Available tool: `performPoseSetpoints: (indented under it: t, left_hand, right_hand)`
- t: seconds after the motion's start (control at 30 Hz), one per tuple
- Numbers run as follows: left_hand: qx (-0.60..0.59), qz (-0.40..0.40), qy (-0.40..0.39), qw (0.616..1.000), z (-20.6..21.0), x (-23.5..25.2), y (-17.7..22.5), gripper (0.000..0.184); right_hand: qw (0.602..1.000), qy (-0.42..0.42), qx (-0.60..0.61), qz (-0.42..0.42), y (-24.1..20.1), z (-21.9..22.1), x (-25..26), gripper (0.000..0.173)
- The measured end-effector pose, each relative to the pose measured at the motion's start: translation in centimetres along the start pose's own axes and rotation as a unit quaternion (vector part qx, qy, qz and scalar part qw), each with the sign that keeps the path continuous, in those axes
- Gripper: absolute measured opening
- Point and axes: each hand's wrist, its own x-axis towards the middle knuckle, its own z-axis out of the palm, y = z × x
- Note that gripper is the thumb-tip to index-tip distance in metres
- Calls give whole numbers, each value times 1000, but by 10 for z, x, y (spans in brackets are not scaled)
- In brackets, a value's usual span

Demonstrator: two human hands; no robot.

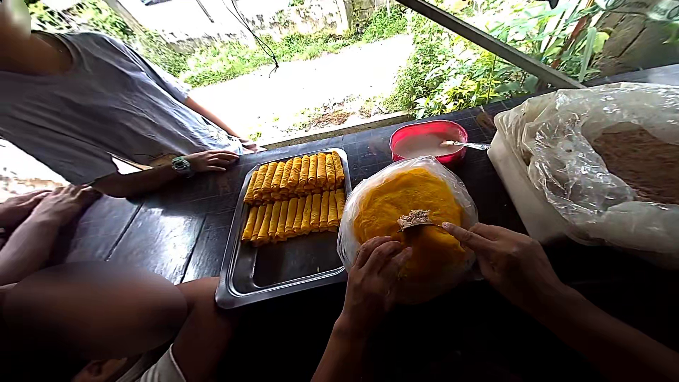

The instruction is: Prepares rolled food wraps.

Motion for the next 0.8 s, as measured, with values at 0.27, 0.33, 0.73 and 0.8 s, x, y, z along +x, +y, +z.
performPoseSetpoints:
  t: [0.27,0.33,0.73,0.8]
  left_hand:
    - [11,-5,1,1000,1,0,1,22]
    - [11,-7,-1,1000,1,0,2,21]
    - [8,-6,4,1000,1,0,1,21]
    - [4,-8,0,1000,1,0,0,21]
  right_hand:
    - [1000,25,13,-4,8,4,4,48]
    - [1000,15,-2,-11,7,8,6,51]
    - [1000,-1,2,10,11,-8,16,47]
    - [1000,-12,-2,13,13,-4,14,49]
